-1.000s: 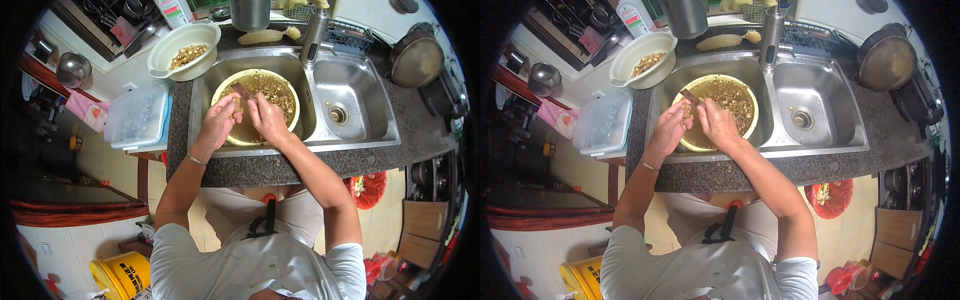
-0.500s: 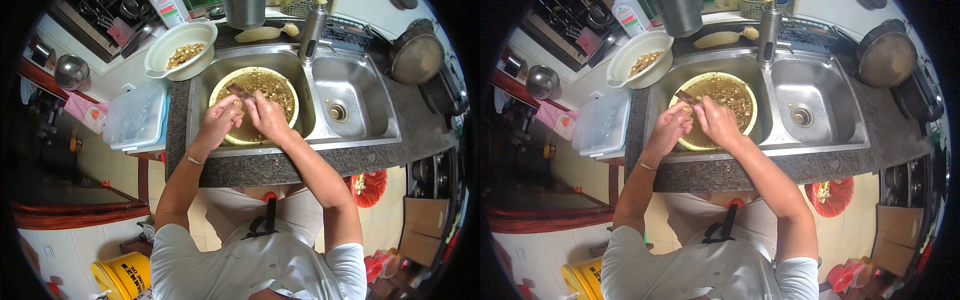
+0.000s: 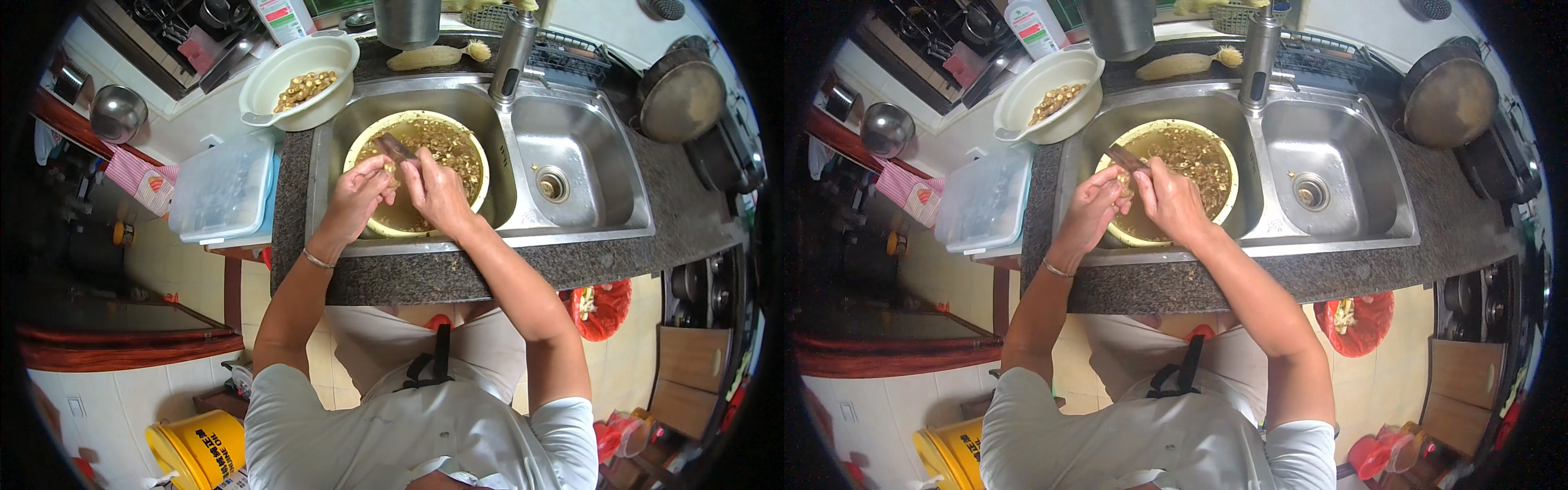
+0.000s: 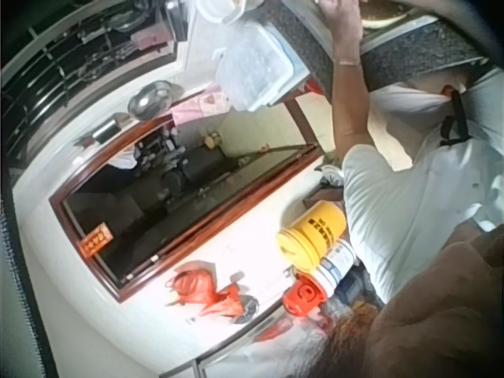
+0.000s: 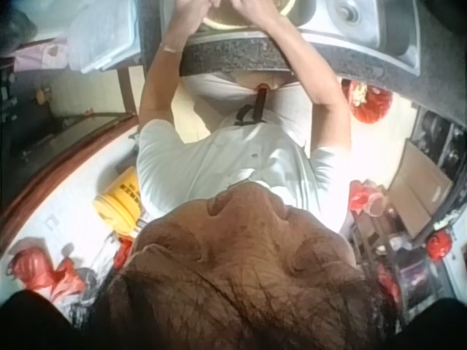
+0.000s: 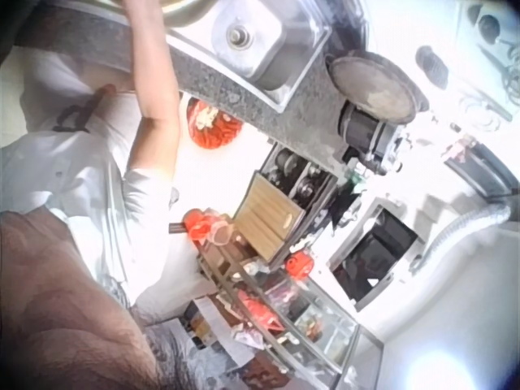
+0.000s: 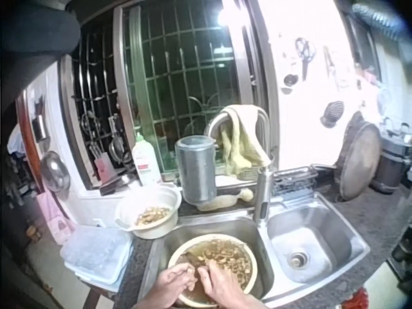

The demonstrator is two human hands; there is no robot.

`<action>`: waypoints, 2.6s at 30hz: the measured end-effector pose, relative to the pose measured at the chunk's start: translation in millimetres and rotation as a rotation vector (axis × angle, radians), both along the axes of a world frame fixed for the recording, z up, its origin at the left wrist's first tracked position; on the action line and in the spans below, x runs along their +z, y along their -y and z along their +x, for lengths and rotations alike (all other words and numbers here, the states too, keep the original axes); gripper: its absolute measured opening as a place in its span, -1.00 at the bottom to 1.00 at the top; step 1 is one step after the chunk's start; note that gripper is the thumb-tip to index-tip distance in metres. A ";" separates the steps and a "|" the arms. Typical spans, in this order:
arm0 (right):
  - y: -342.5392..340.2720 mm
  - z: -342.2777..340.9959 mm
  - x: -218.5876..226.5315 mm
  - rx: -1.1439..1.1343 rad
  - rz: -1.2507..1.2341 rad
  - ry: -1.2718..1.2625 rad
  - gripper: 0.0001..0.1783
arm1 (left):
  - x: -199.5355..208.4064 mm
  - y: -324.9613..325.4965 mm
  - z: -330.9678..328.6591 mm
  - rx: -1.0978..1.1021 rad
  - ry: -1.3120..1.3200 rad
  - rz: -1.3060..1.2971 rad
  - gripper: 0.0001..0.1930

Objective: The person stands at a kitchen sink and uses a knife to peel small pieces of ginger. They hold the ginger in one hand and scrape the skin off with the knife in the other, dropping the peeled pieces into a bowl of water in the sink.

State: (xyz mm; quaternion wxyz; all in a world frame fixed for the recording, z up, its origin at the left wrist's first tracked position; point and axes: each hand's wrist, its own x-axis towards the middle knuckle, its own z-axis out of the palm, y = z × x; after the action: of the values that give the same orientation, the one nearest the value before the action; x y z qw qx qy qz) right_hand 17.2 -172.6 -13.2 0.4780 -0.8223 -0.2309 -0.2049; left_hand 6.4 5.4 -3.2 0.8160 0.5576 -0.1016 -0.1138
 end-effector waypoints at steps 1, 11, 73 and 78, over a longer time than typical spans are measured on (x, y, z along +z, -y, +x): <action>0.0 1.7 -0.1 -0.013 -0.001 0.007 -0.77 | -0.1 0.0 0.0 -0.005 0.001 -0.011 -0.67; 3.0 -1.6 -1.8 0.015 -0.023 0.007 -0.83 | -14.0 0.9 4.6 0.122 0.119 0.236 -0.69; 6.0 -1.3 6.4 0.039 -0.021 -0.125 -0.77 | -0.6 -4.7 1.9 0.056 0.221 0.384 -0.76; 4.6 -0.3 1.7 0.065 -0.022 -0.112 -0.76 | -7.9 -8.3 7.8 0.102 0.371 0.558 -0.83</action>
State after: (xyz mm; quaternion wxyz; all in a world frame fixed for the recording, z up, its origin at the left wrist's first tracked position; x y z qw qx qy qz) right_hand 16.9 -177.2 -11.4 0.4875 -0.8298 -0.2328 -0.1403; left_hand 14.2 13.7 -11.1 0.6042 0.7749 -0.1856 0.0071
